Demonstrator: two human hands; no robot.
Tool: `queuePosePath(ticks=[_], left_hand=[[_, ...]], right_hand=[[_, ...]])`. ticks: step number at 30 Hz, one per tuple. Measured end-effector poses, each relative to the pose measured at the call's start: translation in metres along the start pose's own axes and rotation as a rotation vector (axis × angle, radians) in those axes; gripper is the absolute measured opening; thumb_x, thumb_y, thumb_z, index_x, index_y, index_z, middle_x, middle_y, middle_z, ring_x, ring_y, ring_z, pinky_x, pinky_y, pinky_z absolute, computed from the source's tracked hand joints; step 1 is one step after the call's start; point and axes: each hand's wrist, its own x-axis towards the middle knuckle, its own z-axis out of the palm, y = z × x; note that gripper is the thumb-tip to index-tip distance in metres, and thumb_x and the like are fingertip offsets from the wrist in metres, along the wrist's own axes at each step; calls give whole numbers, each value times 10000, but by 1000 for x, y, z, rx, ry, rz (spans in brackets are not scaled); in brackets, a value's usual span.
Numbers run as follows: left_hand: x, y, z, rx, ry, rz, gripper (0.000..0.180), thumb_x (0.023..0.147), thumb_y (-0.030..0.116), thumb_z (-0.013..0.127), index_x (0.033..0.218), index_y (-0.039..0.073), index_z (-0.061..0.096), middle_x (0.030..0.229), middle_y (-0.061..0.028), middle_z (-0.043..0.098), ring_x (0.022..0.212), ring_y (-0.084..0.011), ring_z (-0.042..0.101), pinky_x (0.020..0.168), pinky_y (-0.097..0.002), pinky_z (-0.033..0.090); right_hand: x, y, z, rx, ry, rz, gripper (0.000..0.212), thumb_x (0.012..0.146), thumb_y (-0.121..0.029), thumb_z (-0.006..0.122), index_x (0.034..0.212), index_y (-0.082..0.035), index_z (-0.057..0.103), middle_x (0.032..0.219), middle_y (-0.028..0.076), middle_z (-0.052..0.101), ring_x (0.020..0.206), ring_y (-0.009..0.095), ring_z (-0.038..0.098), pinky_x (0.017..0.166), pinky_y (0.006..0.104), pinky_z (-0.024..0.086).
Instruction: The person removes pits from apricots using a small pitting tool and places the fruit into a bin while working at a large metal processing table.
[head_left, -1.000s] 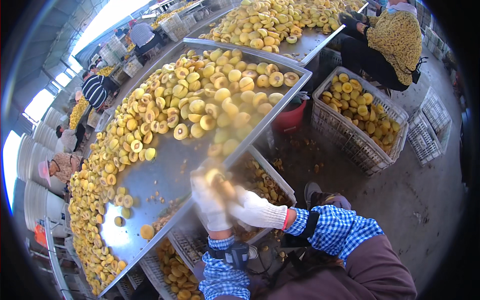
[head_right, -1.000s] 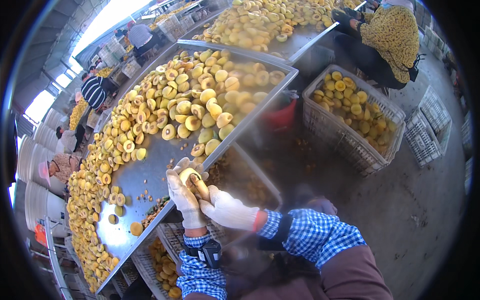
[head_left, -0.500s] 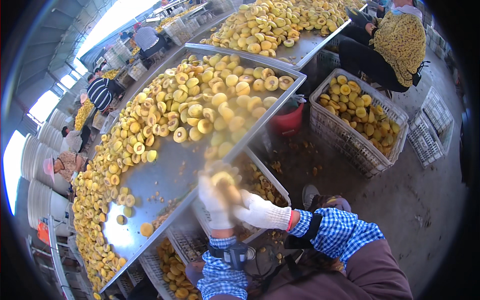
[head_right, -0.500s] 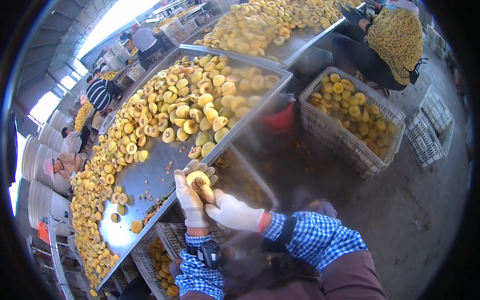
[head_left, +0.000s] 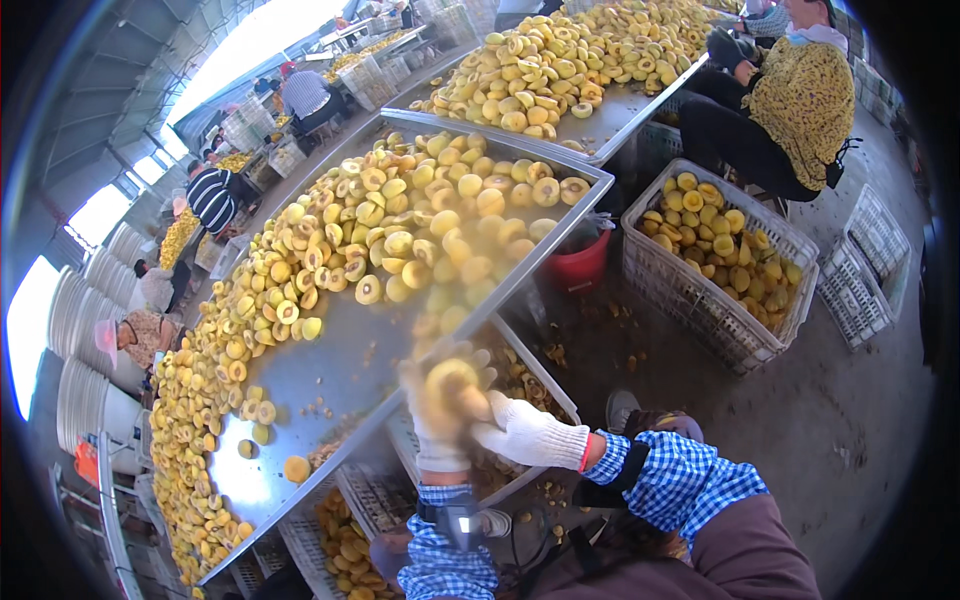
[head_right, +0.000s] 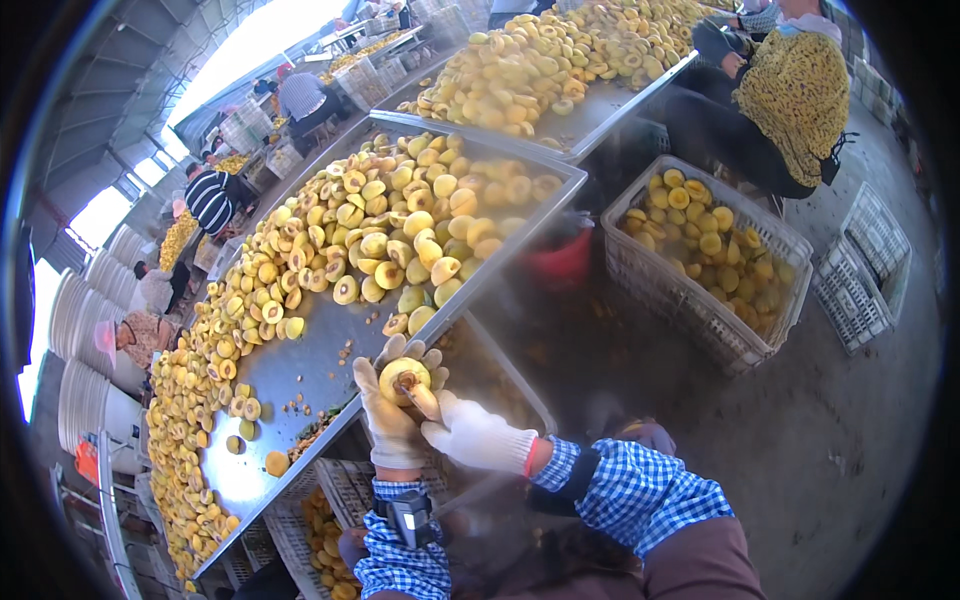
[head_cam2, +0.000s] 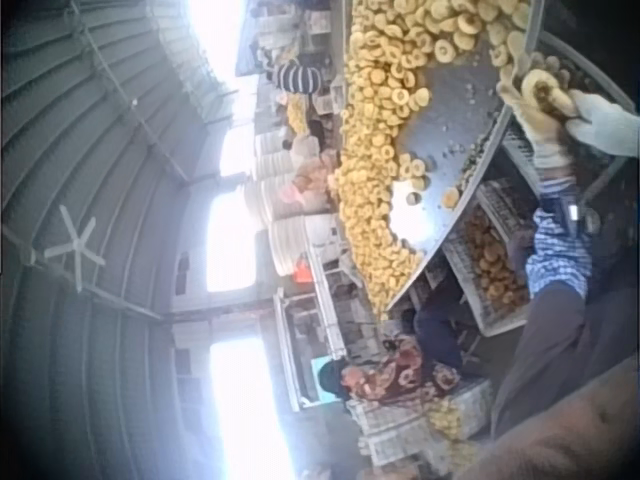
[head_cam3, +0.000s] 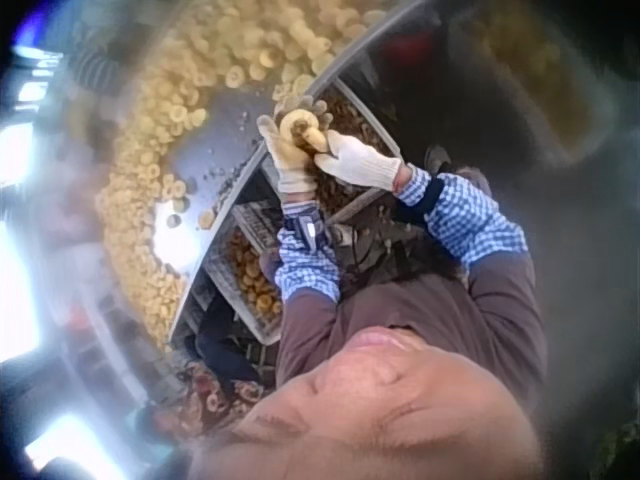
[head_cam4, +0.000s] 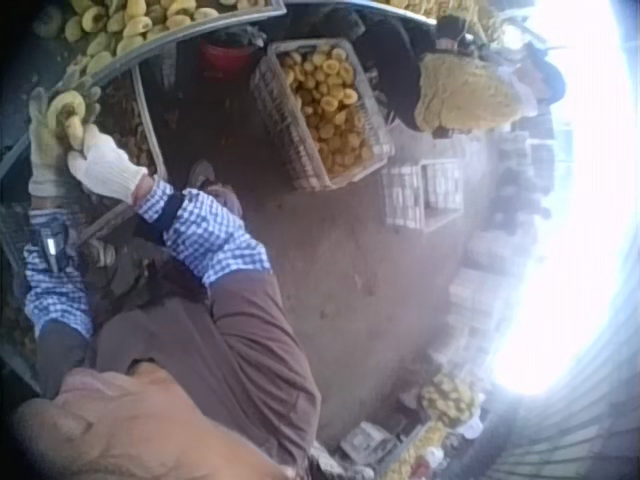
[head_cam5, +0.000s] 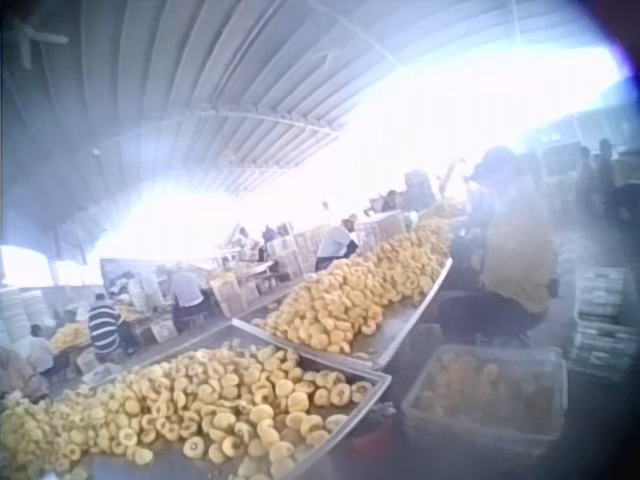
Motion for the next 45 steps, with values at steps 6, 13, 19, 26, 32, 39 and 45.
queuePosePath(ticks=[6, 13, 19, 26, 32, 39, 45], left_hand=[[6, -11, -4, 93, 48, 58, 614, 934, 566, 348, 1158, 26, 536, 1035, -150, 606, 880, -307, 631, 730, -418, 548], [-1, -9, -2, 258, 133, 149, 619, 948, 550, 318, 1114, -1, 548, 964, -171, 621, 789, -314, 649, 649, -400, 560], [-9, 10, -2, 155, 11, -133, 591, 956, 516, 316, 1064, 1, 583, 967, -167, 634, 776, -329, 647, 664, -432, 551], [-10, 7, -3, 324, 33, -150, 641, 971, 494, 240, 1131, -48, 542, 1015, -193, 607, 830, -314, 613, 716, -427, 520], [-11, 17, -5, 200, -1, -312, 625, 923, 564, 379, 995, -13, 607, 902, -177, 640, 725, -331, 637, 650, -436, 542], [-12, 3, -10, 281, 130, -166, 569, 938, 514, 373, 978, 5, 623, 858, -165, 646, 678, -310, 636, 623, -436, 546], [-19, 12, -6, -3, -2, -373, 523, 933, 482, 412, 1050, 8, 601, 951, -148, 638, 792, -295, 630, 685, -412, 537]], right_hand=[[3, -2, 2, 122, 22, 20, 380, 853, -298, 561, 1067, 10, 501, 907, 213, 628, 815, 366, 631, 721, 430, 495], [-7, -13, -10, 648, -352, 194, 187, 902, -229, 516, 965, -56, 486, 667, 30, 533, 514, 113, 515, 459, 260, 427], [-6, -1, -10, 689, -431, 100, 161, 912, -221, 498, 930, -64, 471, 569, 5, 483, 427, 89, 455, 384, 244, 376], [-9, 1, 1, 547, -334, 115, 170, 912, -233, 499, 914, -65, 476, 593, 9, 494, 412, 97, 459, 378, 247, 385], [-10, -8, -17, 682, -522, 98, 189, 907, -251, 525, 864, -70, 490, 587, 9, 483, 411, 99, 452, 374, 243, 378], [-12, -4, -9, 849, -495, 205, 189, 889, -252, 553, 822, -82, 507, 579, -8, 471, 418, 85, 439, 359, 240, 349], [-15, -6, -12, 1203, -706, 304, 91, 920, -219, 550, 893, -135, 528, 693, -73, 470, 553, 34, 426, 448, 185, 338]])
